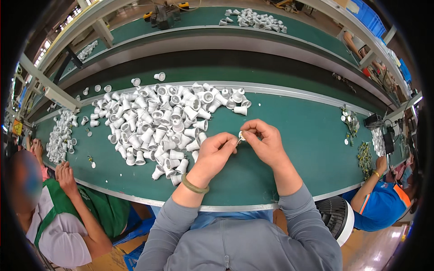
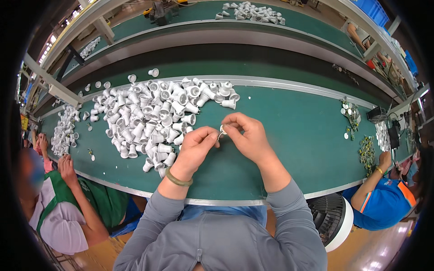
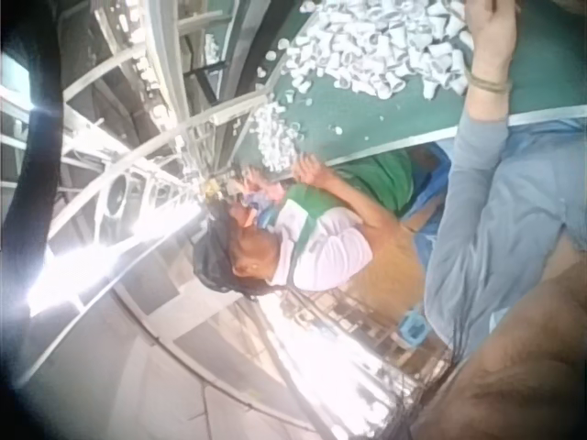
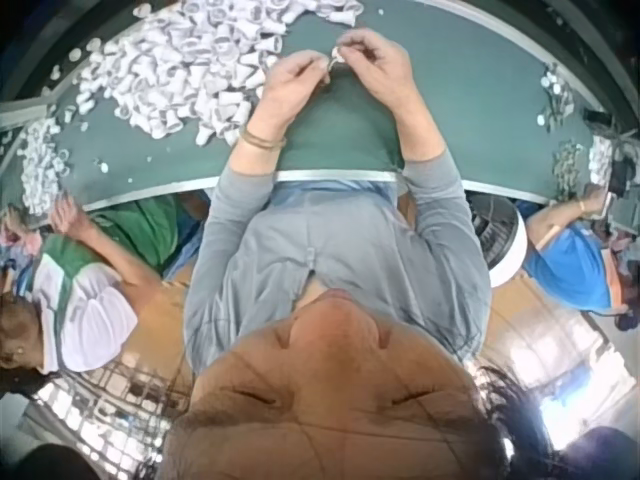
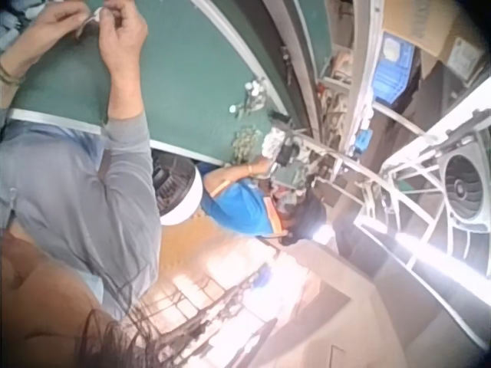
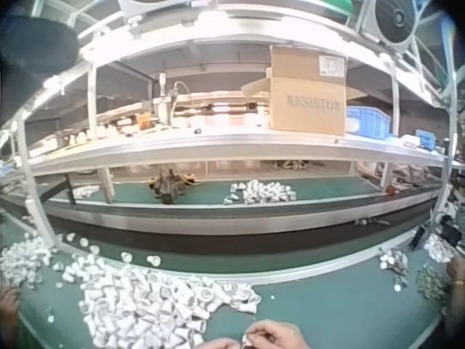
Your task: Assembling small electronic circuit boards and wiring into white plastic housings on a conveyor belt.
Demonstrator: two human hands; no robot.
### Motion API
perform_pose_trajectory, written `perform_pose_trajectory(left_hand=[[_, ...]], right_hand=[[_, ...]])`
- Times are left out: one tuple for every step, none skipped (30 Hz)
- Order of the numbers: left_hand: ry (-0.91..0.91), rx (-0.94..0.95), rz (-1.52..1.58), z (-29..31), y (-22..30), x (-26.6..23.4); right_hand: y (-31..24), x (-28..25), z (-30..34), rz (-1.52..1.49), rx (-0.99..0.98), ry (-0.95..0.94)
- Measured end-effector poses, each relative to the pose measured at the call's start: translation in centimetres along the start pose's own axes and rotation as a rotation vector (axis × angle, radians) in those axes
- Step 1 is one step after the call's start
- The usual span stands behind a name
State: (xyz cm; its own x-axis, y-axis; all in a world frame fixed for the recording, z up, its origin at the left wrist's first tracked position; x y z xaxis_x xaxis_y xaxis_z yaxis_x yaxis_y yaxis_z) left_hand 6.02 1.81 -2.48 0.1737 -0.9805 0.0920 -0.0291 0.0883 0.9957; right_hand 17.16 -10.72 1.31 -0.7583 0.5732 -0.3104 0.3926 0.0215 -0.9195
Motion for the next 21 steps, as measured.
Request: perform_pose_trajectory(left_hand=[[0.008,0.031,-0.058,0.0,0.3,0.0],[0.009,0.024,-0.056,0.1,0.6,0.3],[0.023,0.033,-0.017,0.3,1.2,0.6],[0.037,0.042,0.021,0.4,1.5,0.8],[0.04,0.036,0.021,0.5,1.4,0.7],[0.07,0.103,-0.203,0.6,2.1,0.4],[0.1,0.169,-0.428,0.8,2.7,0.4],[0.101,0.164,-0.429,0.7,2.8,0.3],[0.153,0.32,-0.633,0.9,4.0,0.4],[0.203,0.478,-0.837,1.2,5.0,0.8],[0.203,0.476,-0.838,1.1,5.1,0.9],[0.248,0.565,-0.876,1.3,5.7,1.2],[0.293,0.655,-0.913,1.5,6.1,1.4],[0.293,0.652,-0.915,1.5,5.9,1.7],[0.315,0.705,-0.942,1.8,6.0,2.2],[0.336,0.758,-0.967,2.0,6.0,2.6],[0.333,0.756,-0.968,1.9,5.8,2.7],[0.334,0.775,-0.966,1.9,5.6,2.9],[0.336,0.795,-0.964,1.9,5.5,2.9],[0.333,0.793,-0.964,1.8,5.5,2.9],[0.321,0.783,-0.898,1.6,5.4,2.7]], right_hand=[[0.1,0.1,0.1,-0.023,0.042,-0.005],[-0.1,0.2,0.2,-0.027,0.049,-0.007],[-0.7,0.1,0.2,0.035,0.028,0.024],[-1.2,0.0,0.2,0.097,0.007,0.053],[-1.2,-0.1,0.3,0.093,0.01,0.051],[-1.4,-0.1,0.3,0.143,-0.007,0.036],[-1.5,0.0,0.3,0.193,-0.025,0.022],[-1.3,0.1,0.4,0.189,-0.023,0.019],[-0.7,0.4,0.5,0.096,0.054,-0.003],[0.0,0.7,0.7,0.002,0.13,-0.025],[0.4,0.8,0.8,0.001,0.13,-0.025],[1.6,1.3,1.0,-0.295,0.196,-0.037],[2.5,1.9,1.2,-0.591,0.261,-0.047],[2.4,2.2,1.3,-0.594,0.261,-0.048],[2.3,2.5,1.4,-0.709,0.247,-0.055],[2.2,2.7,1.4,-0.824,0.233,-0.062],[2.4,2.6,1.4,-0.827,0.235,-0.06],[2.5,2.7,1.4,-0.877,0.237,-0.061],[2.7,2.7,1.5,-0.927,0.24,-0.063],[2.8,2.5,1.4,-0.929,0.241,-0.061],[2.7,2.5,1.4,-0.966,0.237,-0.076]])
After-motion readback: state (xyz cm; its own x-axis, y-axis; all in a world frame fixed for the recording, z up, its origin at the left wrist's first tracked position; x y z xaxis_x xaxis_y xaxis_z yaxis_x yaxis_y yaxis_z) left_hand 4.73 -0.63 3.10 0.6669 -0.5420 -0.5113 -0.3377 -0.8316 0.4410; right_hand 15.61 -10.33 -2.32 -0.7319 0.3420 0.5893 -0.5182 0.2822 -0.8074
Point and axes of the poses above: each hand's wrist, its own z-axis away from the middle knuckle, its own x-axis out of the palm, y = z × x, the point moved 6 cm from there along -z, towards the middle knuckle, and after that the axes turned 10 degrees about -y, right-handed, at the moved point
